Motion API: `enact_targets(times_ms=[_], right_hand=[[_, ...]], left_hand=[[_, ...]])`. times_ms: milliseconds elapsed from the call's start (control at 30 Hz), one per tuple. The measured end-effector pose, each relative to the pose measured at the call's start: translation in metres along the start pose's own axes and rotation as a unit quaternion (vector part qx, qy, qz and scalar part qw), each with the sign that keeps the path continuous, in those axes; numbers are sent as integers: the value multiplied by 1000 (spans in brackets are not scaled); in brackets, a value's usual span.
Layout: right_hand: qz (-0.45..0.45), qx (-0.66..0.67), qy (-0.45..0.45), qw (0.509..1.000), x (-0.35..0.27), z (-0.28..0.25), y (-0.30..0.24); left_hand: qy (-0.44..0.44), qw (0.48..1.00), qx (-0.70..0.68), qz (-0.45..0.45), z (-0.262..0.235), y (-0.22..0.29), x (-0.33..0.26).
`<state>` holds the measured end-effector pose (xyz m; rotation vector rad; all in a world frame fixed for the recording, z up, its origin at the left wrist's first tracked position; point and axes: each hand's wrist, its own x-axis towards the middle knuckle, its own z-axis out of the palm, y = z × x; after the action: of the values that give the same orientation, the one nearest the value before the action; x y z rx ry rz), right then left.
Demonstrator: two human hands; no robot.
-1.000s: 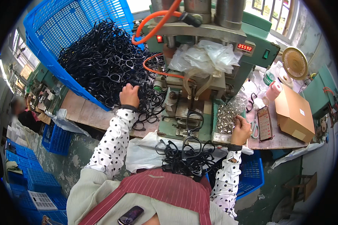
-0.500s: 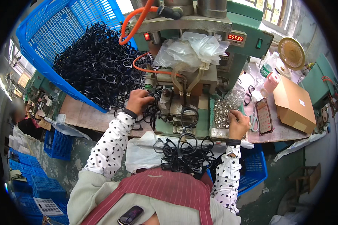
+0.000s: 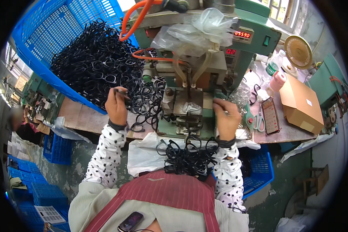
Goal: The person repeatedly picks black cable loops from a blue basket, places them into a press machine, and adds small metallic components from a tray. The person operates the press to join the parts and removes the finished assemblies, continuing the cycle throughout the clip.
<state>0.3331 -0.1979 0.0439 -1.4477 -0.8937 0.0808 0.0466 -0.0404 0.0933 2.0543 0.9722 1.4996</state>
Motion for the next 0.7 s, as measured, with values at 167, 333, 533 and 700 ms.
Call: enact_targets(times_ms=[167,333,533,700], right_hand=[[-66,-15,-24,997,-8,22,-42],[30,90,-31,995,-12,42,-59],[54,128,-19,990,-10,58,-59],[30,150,-15,988,-13,62,-46]], left_hand=[[-74,981,-79,163,22,81,-4],[-59,958,-280,-24,38,96,16],[-50,971,-235,-1,39,97,10],[-54,954,-87,283,38,88,-12]])
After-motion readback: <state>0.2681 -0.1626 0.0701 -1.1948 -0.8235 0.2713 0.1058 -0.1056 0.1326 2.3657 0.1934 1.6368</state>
